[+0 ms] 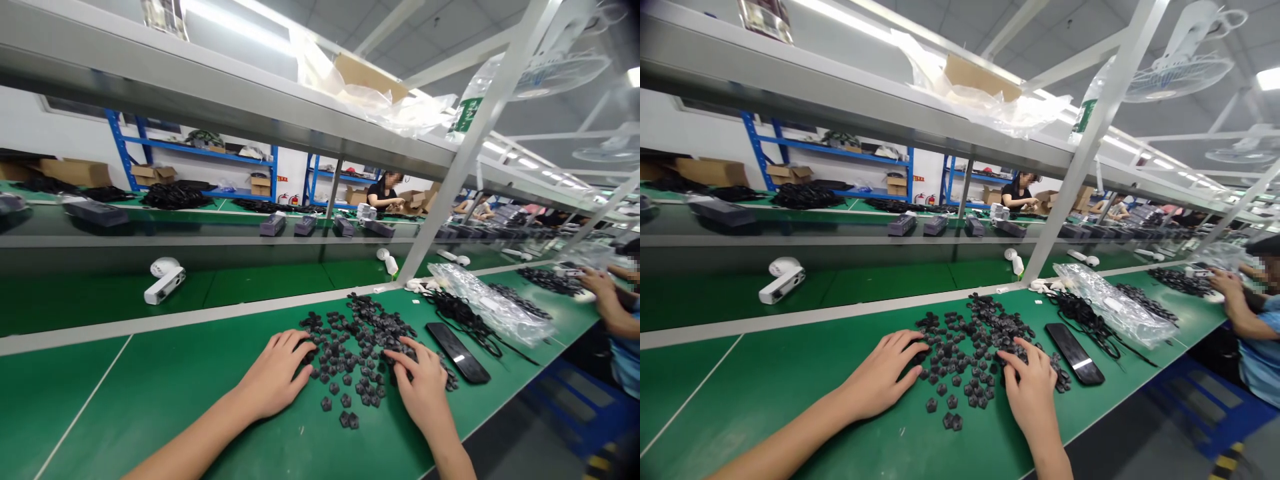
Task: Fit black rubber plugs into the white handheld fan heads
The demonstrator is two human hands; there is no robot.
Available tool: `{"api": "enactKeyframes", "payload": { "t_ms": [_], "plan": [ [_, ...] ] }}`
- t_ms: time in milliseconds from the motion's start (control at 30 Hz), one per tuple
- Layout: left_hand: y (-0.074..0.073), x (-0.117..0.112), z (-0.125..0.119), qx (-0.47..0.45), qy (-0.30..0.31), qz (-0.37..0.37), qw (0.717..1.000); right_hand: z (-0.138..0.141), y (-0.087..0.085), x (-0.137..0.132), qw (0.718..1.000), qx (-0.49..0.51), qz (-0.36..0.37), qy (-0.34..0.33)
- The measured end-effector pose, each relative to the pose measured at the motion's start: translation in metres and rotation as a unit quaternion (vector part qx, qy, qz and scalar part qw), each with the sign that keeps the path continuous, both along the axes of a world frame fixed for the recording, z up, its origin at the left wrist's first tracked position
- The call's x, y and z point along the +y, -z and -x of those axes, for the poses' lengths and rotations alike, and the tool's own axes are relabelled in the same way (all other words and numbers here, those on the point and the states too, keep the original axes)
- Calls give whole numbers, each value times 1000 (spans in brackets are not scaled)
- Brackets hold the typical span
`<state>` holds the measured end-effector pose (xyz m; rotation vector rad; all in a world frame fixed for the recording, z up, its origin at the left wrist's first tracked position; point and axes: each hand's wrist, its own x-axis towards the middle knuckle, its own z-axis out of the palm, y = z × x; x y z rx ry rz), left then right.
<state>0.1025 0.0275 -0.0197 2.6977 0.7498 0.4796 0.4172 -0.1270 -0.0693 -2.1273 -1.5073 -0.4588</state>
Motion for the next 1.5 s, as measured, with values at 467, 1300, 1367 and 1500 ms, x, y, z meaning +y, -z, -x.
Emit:
{"api": "enactKeyframes", "payload": {
  "t_ms": [467, 1300, 1367, 1500],
  "plan": [
    [3, 0, -1, -9, 0, -3, 1000, -2, -4, 0, 999, 27, 2, -26],
    [5, 2, -1, -7, 2, -7, 1000, 8, -16, -3, 991, 108, -15, -71],
    [5, 2, -1, -6, 4, -8, 1000, 3, -14, -3, 991, 120, -51, -41],
    [5, 2, -1, 0, 4, -8, 1000, 3, -11, -4, 995, 90, -39, 25]
  ]
}}
